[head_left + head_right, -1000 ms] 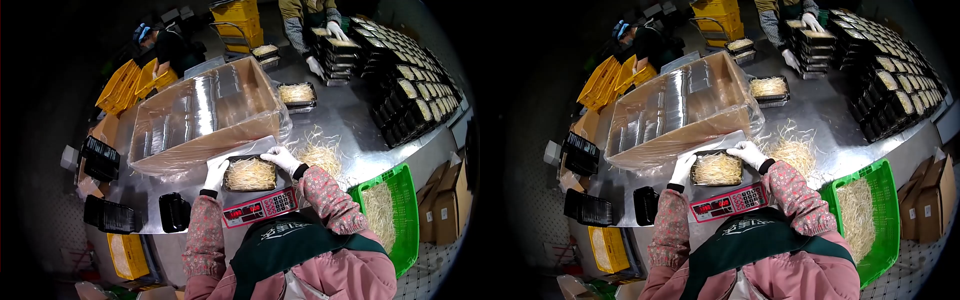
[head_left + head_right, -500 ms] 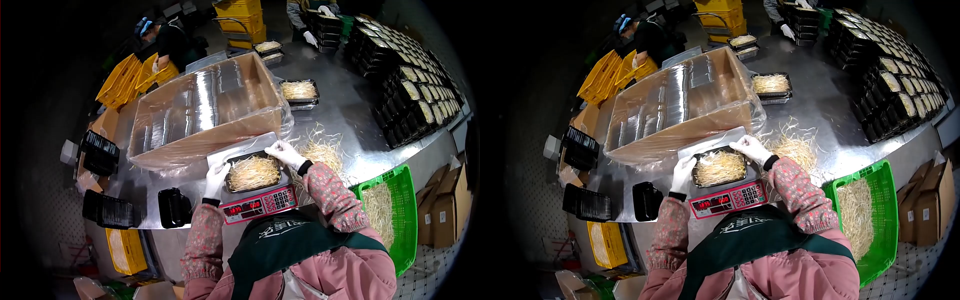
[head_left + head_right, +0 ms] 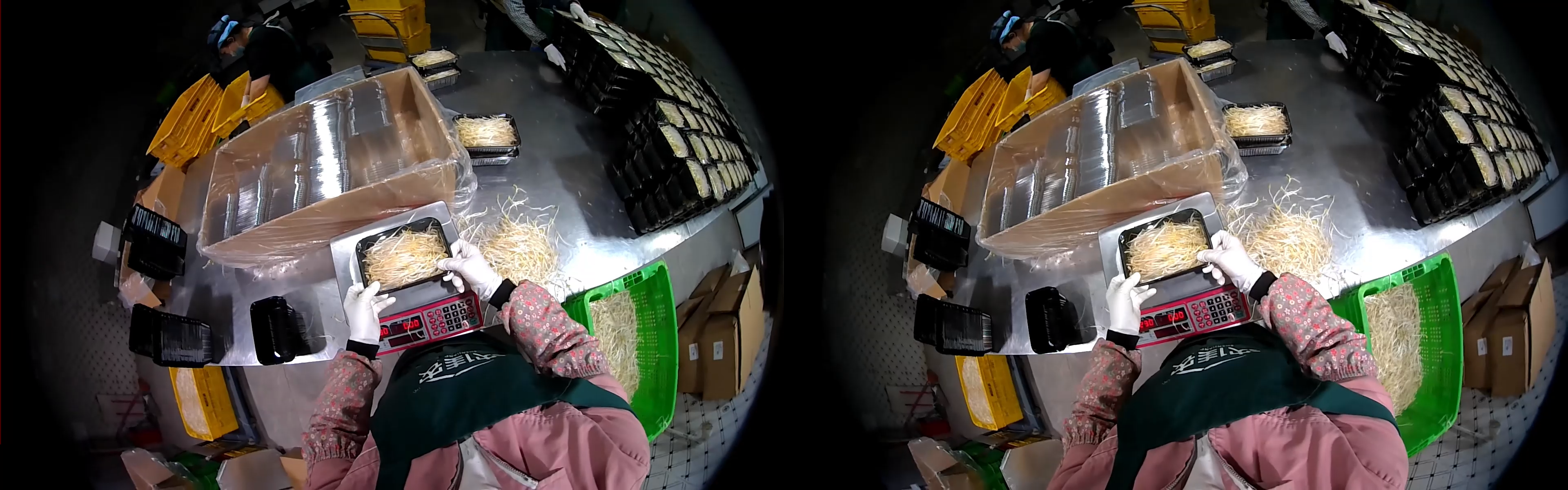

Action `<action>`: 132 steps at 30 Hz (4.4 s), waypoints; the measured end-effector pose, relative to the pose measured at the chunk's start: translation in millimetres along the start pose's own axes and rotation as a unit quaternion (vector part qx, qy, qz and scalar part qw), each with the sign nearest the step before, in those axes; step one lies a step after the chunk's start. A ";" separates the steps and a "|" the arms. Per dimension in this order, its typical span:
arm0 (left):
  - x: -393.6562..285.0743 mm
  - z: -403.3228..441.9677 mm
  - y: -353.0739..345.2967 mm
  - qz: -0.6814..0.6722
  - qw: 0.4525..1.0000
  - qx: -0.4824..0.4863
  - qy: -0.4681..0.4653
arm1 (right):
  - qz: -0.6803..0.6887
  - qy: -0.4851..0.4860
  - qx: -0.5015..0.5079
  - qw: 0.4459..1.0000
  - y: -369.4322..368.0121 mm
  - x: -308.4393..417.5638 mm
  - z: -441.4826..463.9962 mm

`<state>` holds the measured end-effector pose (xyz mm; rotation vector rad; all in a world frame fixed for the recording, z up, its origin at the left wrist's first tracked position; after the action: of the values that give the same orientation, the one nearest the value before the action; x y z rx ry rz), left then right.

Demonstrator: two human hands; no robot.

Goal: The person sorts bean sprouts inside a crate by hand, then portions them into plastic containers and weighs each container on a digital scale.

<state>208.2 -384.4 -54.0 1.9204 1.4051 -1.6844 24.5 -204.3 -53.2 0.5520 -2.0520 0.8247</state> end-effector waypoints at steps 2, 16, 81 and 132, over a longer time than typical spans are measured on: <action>-3.0 -7.9 -0.6 -0.002 0.999 -0.042 0.018 | -0.050 -0.018 0.000 0.999 3.5 14.7 3.5; 54.2 -20.3 -59.5 -0.056 0.986 0.077 0.137 | -0.695 0.339 0.015 0.633 -152.4 67.7 63.1; -134.0 -28.8 286.9 0.584 0.710 -0.366 -0.147 | 0.059 0.168 -0.186 0.966 138.1 34.7 -27.3; 76.5 -720.8 -338.6 -0.098 0.124 0.916 -0.368 | -0.175 0.017 -0.655 0.735 318.4 -190.4 -721.4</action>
<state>406.8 331.1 243.7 0.1808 1.0912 1.8695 316.7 551.3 -10.0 0.0617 -1.8452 -0.8717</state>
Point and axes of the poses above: each hand's wrist, its own z-axis towards the middle knuckle, its own y-axis out of the back of the hand, x = y × z, the point moved 9 cm from there along z, towards the middle knuckle, and after that the axes turned 3 degrees about -y, right-handed, at the moved point
